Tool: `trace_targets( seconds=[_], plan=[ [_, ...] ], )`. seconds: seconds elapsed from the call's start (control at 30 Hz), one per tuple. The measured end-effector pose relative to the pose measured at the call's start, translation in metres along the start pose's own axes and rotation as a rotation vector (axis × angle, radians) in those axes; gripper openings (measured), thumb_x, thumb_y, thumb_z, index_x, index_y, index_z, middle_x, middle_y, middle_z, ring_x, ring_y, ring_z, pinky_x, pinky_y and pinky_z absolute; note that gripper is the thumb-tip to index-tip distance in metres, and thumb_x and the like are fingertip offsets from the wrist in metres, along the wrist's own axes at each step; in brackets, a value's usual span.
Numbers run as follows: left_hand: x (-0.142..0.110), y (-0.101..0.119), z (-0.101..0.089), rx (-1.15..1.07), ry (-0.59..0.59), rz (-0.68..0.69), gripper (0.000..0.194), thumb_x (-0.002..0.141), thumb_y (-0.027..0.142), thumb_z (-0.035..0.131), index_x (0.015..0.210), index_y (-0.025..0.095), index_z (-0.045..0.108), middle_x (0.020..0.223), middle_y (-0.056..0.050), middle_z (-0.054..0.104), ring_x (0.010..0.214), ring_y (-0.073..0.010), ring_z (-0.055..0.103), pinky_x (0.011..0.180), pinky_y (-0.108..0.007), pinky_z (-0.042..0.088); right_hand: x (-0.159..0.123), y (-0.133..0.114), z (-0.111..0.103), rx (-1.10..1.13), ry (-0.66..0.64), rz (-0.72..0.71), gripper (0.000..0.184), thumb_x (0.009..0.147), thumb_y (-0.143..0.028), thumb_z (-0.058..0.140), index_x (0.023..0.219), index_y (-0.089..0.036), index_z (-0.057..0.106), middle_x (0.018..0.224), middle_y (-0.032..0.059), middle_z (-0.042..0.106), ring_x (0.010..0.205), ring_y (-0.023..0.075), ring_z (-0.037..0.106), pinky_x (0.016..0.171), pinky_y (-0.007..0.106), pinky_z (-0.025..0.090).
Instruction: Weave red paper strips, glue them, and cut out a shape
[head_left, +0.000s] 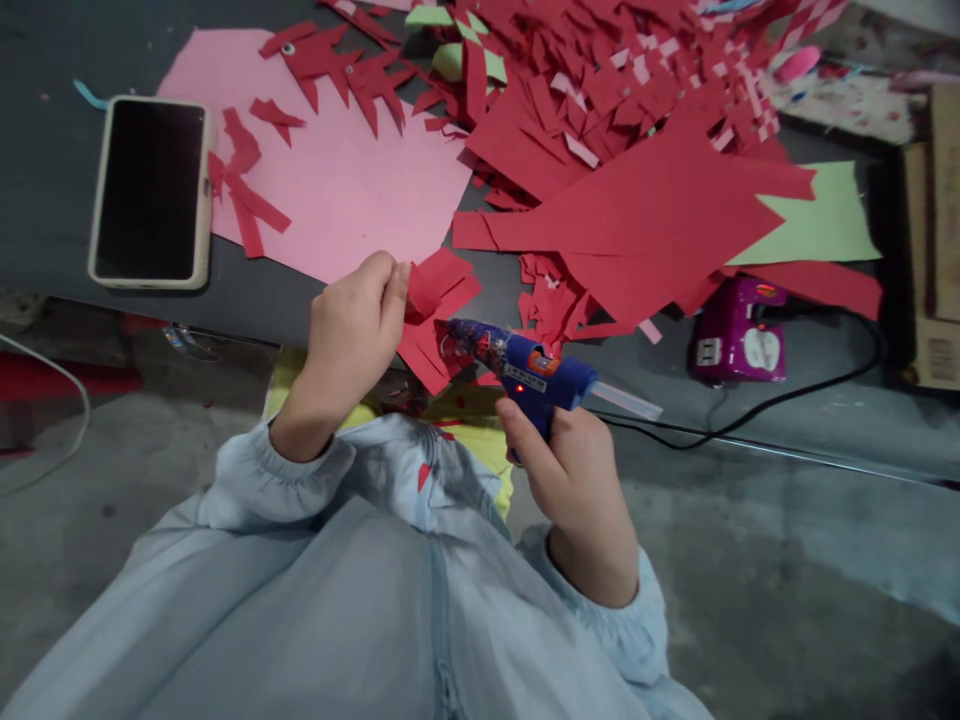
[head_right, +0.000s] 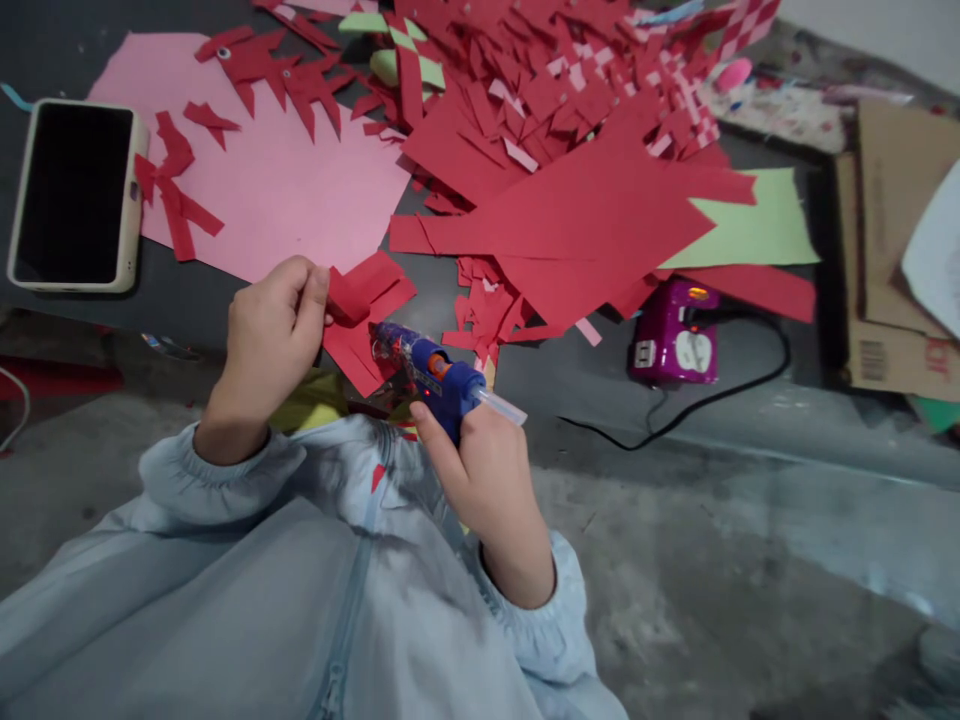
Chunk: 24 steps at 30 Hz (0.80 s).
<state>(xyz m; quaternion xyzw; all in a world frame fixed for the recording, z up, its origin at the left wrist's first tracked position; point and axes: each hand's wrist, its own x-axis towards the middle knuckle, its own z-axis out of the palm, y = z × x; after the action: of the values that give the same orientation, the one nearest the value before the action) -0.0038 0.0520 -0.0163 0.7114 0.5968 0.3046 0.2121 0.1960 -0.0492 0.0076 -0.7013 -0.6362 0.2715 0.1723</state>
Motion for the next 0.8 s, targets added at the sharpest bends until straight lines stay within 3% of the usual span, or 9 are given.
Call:
trace_targets(
  seconds=[0.33,0.8],
  plan=[
    [0.0007,-0.0028,-0.0005,-0.098,-0.045,-0.058,0.038,0.103,0.048,0.036,0.075,0.025,0.049,0.067,-0.002,0.063,0.066,-0.0174,0.061,0.060,-0.032,0.034,0.0013,-0.0054,-0.0074,-0.016,-0.009,-0.022,0.051,0.094,-0.061,0.043,0.061,-0.022,0.050,0.053,0.0037,0.058,0.047,0.0162,0.054,0.048,0.028,0.036],
    [0.0000,-0.0032,0.0000,-0.097,-0.053,-0.058,0.037,0.103,0.046,0.036,0.076,0.025,0.049,0.066,-0.001,0.063,0.065,-0.0167,0.061,0.058,-0.032,0.034,-0.0004,-0.0068,-0.0094,-0.023,0.034,-0.042,0.052,0.095,-0.059,0.046,0.060,-0.021,0.050,0.047,-0.0006,0.050,0.043,0.0129,0.044,0.046,0.028,0.030]
  ],
)
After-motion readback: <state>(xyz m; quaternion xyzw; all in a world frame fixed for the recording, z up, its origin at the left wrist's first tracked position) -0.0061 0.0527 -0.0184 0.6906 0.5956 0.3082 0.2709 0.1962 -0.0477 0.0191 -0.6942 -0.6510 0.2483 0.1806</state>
